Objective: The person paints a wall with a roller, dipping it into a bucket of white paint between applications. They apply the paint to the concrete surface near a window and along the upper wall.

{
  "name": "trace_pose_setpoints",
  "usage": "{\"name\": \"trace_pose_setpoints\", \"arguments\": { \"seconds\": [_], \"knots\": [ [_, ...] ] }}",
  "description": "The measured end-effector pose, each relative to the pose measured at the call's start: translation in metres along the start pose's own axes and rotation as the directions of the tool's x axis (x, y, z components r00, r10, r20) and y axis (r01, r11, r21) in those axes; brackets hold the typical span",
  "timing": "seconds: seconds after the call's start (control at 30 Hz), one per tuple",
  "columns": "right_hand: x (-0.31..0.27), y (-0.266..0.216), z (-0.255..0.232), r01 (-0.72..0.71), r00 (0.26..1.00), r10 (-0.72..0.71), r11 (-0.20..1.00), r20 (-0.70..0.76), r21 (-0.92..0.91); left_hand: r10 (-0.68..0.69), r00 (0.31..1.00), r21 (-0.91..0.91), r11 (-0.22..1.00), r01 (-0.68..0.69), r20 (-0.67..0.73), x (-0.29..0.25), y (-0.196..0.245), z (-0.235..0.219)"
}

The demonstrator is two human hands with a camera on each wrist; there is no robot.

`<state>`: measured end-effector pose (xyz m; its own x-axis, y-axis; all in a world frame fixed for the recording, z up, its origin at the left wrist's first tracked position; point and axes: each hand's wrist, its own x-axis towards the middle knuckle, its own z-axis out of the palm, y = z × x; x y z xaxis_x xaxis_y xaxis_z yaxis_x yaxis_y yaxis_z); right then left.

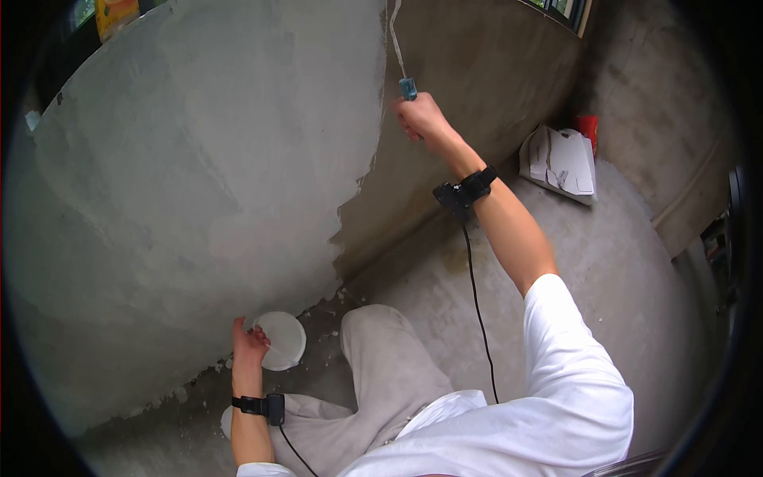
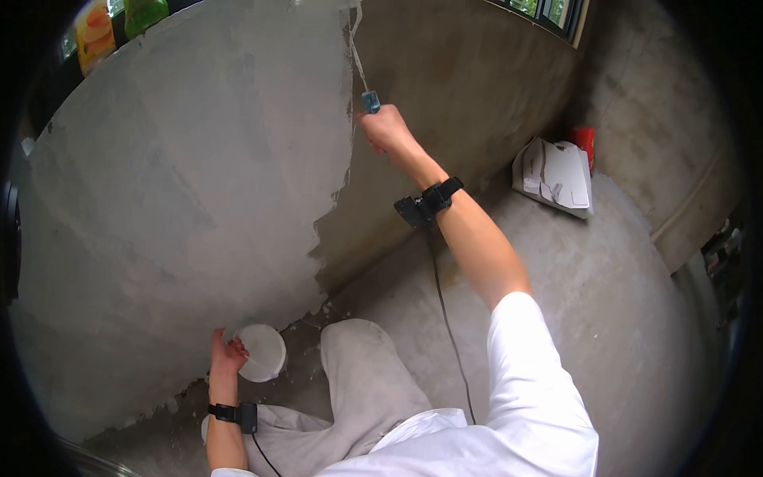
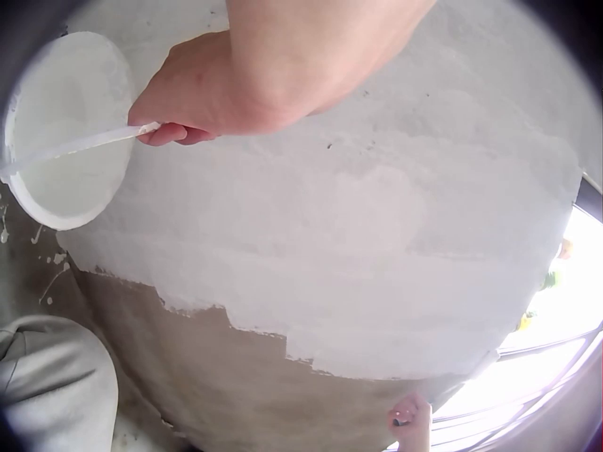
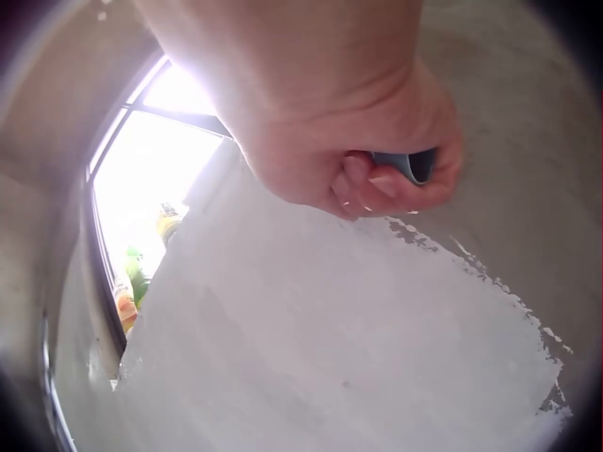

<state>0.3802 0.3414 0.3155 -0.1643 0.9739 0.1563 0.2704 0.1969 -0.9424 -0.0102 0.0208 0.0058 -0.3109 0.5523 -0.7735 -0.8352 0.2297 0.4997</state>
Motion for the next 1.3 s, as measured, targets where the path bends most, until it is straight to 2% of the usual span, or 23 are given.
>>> {"name": "trace_pose_setpoints", "arguments": {
  "seconds": [0.1,0.2,0.43,0.53,0.63,0.8,0.9,0.97,1.1,1.3],
  "knots": [
    [-0.016,0.027,0.007,-0.034,0.999,0.034,0.999,0.001,0.001,-0.009,1.000,-0.005,1.000,0.009,0.020,0.001,-0.005,-0.007],
    [-0.022,0.023,0.006,-0.029,0.999,0.029,1.000,-0.014,0.008,-0.024,1.000,0.003,1.000,0.024,0.008,0.003,-0.013,-0.010],
    [-0.015,-0.041,-0.007,0.020,0.999,-0.017,0.998,-0.049,0.063,0.004,1.000,-0.034,0.999,-0.004,0.001,-0.003,-0.016,-0.005],
    [-0.016,-0.049,-0.009,0.015,1.000,-0.016,0.997,0.019,0.072,0.004,1.000,-0.029,1.000,-0.004,-0.001,-0.003,-0.020,-0.014],
    [-0.008,-0.056,-0.009,0.084,0.996,-0.082,0.993,-0.029,0.088,0.036,0.999,-0.027,0.999,-0.036,0.026,0.005,-0.009,0.001],
    [-0.029,0.000,0.008,0.030,0.999,-0.029,0.998,-0.028,0.054,0.020,1.000,-0.047,0.999,-0.020,0.002,0.000,-0.009,-0.008],
    [-0.037,0.036,0.013,-0.001,0.999,0.002,1.000,-0.036,0.030,0.001,0.999,-0.029,1.000,0.000,0.044,0.000,-0.010,-0.011],
    [-0.039,0.055,0.016,-0.004,0.999,0.006,0.999,-0.045,0.044,0.019,1.000,-0.028,0.999,-0.019,0.006,-0.007,-0.010,-0.006],
    [-0.042,0.040,0.012,-0.029,0.998,0.030,0.999,-0.058,0.028,0.017,1.000,-0.026,1.000,-0.018,-0.007,0.002,-0.012,-0.012],
    [-0.033,0.008,0.008,-0.024,1.000,0.025,0.993,0.000,0.111,0.024,1.000,-0.043,0.999,-0.024,-0.008,-0.002,-0.011,-0.013]
  ]
}}
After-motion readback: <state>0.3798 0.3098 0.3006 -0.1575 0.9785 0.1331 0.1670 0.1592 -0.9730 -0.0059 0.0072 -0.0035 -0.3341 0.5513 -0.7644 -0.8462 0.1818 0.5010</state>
